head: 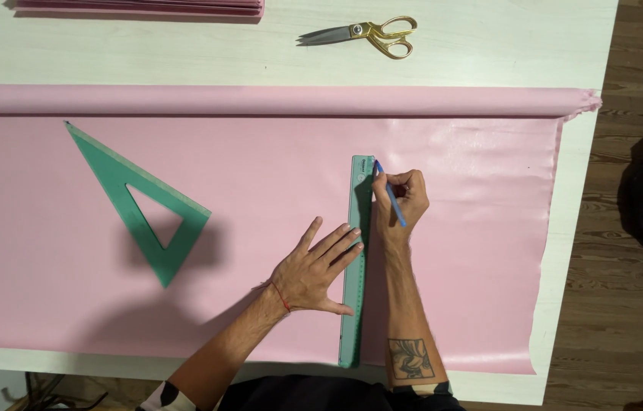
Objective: Measuring and marking dimensions on a roll of pink leather using a ruler, set square, and pen.
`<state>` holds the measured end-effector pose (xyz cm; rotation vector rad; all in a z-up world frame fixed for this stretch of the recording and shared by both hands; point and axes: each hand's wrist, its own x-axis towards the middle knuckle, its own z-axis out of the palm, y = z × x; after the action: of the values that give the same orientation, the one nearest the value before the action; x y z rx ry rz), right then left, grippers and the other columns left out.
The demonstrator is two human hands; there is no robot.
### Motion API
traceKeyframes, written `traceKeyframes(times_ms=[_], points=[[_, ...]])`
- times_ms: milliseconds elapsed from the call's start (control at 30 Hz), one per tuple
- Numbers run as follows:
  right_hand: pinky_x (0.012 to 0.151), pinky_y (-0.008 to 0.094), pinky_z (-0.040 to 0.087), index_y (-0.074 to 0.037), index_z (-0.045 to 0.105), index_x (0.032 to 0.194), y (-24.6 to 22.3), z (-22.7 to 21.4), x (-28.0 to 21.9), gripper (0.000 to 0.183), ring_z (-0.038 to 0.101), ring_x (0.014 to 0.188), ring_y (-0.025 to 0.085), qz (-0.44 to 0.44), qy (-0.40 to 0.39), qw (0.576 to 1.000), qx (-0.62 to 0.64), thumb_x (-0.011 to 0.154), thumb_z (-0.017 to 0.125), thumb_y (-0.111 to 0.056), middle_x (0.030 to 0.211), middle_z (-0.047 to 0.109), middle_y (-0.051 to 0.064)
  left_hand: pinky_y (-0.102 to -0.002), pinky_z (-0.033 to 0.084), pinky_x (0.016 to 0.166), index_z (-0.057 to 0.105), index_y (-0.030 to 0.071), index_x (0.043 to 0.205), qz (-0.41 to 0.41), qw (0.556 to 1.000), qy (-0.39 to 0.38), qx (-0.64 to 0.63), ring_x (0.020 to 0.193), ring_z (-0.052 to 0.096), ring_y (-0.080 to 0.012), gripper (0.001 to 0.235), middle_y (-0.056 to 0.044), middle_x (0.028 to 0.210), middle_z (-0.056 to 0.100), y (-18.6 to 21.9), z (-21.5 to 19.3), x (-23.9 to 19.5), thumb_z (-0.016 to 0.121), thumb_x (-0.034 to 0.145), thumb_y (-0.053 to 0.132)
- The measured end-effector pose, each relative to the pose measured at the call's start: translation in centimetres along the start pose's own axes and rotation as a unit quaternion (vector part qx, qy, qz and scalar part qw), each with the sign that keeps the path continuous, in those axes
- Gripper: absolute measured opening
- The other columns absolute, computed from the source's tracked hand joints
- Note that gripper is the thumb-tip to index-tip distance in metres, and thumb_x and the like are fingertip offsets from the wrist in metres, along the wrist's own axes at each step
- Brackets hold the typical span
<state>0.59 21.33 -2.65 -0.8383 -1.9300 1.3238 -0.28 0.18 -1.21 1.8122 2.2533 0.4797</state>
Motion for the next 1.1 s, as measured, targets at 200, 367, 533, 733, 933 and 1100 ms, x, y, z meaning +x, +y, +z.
traceKeyframes(times_ms=[200, 367, 533, 733, 933, 1100], points=[[0.054, 0.022, 0.043, -0.004, 0.052, 0.079, -0.3, 0.0, -0.2, 0.028, 0.052, 0.064, 0.005, 0.003, 0.007, 1.000, -0.001, 0.096, 0.075, -0.007, 0.077, 0.057, 0.002, -0.064, 0.008, 0.127, 0.041, 0.006, 0.154, 0.003, 1.000, -0.002, 0.015, 0.156, 0.023, -0.0279, 0.126, -0.016, 0.165, 0.032, 0.0, -0.4, 0.0, 0.050, 0.069, 0.099], [0.053, 0.022, 0.041, -0.004, 0.052, 0.079, 0.8, 0.2, 0.0, 0.029, 0.051, 0.063, 0.006, 0.003, 0.014, 1.000, 0.009, 0.095, 0.075, -0.007, 0.076, 0.057, 0.002, -0.063, 0.009, 0.127, 0.041, 0.005, 0.154, 0.004, 1.000, 0.006, 0.014, 0.155, 0.023, -0.0284, 0.128, -0.015, 0.165, 0.032, 0.1, -0.7, 0.1, 0.050, 0.068, 0.099], [0.045, 0.020, 0.046, -0.008, 0.057, 0.084, 4.4, -0.9, 0.3, 0.020, 0.060, 0.056, 0.006, 0.063, 0.007, 0.993, 0.097, 0.094, 0.074, -0.009, 0.072, 0.067, 0.001, -0.061, 0.015, 0.128, 0.049, 0.011, 0.152, 0.015, 0.993, 0.117, -0.028, 0.153, 0.031, -0.0301, 0.118, -0.017, 0.162, 0.040, -0.4, -1.0, -1.0, 0.043, 0.072, 0.098], [0.034, 0.021, 0.032, -0.008, 0.054, 0.085, 3.7, -6.9, -1.5, 0.024, 0.043, 0.045, 0.006, 0.129, 0.059, 0.940, 0.309, 0.092, 0.076, -0.003, 0.063, 0.051, 0.001, -0.051, 0.048, 0.109, 0.069, 0.004, 0.121, -0.185, 0.939, 0.290, 0.005, 0.122, 0.064, -0.0326, 0.058, -0.014, 0.125, 0.070, -3.7, -6.9, -7.6, 0.083, 0.083, 0.045], [0.037, 0.022, 0.033, -0.011, 0.053, 0.089, 1.5, -13.9, -6.9, 0.020, 0.043, 0.043, 0.005, 0.123, 0.044, 0.942, 0.308, 0.098, 0.071, -0.008, 0.059, 0.049, -0.002, -0.046, 0.052, 0.101, 0.069, 0.000, 0.126, -0.358, 0.897, 0.245, 0.087, 0.118, 0.065, -0.0330, 0.061, -0.017, 0.126, 0.071, -7.3, -7.8, -18.4, 0.087, 0.079, 0.033], [0.033, 0.023, 0.027, -0.011, 0.054, 0.087, 1.7, -18.1, -10.4, 0.019, 0.040, 0.039, 0.005, 0.171, 0.050, 0.943, 0.282, 0.094, 0.072, -0.008, 0.056, 0.049, -0.001, -0.044, 0.052, 0.098, 0.073, 0.012, 0.123, -0.446, 0.877, 0.135, 0.113, 0.116, 0.067, -0.0257, 0.050, -0.006, 0.118, 0.075, -6.4, -6.9, -19.6, 0.085, 0.080, 0.035]])
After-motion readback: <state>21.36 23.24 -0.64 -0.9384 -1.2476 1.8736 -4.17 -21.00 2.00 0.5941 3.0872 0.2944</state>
